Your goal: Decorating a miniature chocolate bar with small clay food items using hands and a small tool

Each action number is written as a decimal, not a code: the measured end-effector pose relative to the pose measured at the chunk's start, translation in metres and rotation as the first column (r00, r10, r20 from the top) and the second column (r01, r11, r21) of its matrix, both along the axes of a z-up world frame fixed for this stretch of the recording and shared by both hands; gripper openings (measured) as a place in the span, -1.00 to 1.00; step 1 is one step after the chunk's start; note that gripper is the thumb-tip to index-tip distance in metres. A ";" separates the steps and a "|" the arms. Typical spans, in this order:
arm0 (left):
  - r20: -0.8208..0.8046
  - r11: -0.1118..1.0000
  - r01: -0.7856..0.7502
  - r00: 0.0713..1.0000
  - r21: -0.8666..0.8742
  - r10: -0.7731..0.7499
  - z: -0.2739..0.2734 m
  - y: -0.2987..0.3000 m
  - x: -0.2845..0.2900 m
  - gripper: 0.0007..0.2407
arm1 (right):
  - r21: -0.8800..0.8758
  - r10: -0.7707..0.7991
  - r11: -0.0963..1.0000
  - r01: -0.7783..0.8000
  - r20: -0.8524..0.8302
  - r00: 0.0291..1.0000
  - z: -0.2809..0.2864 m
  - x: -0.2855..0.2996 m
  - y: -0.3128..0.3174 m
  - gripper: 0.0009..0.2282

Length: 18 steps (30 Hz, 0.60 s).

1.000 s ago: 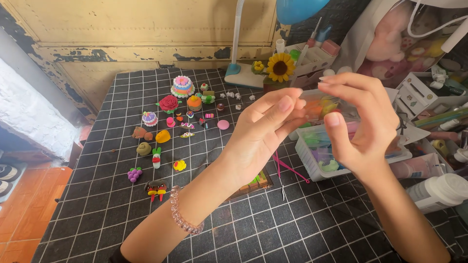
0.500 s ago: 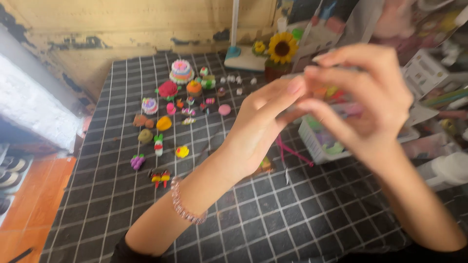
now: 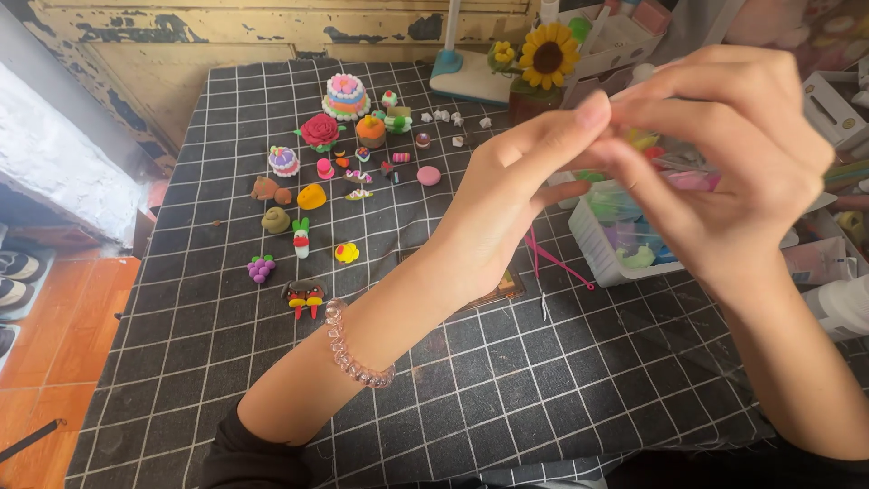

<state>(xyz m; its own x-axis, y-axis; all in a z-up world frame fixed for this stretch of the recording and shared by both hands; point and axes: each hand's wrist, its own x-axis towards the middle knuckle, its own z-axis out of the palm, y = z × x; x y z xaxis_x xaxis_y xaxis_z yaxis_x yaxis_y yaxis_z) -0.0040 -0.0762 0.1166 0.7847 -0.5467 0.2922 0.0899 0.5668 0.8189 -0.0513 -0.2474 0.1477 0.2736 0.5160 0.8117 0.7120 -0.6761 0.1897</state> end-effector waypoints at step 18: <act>0.653 0.308 -0.616 0.475 0.725 -0.590 -0.104 0.000 0.097 -0.79 | 0.210 -0.123 0.862 0.462 -0.796 0.592 -0.172 0.023 0.006 -0.87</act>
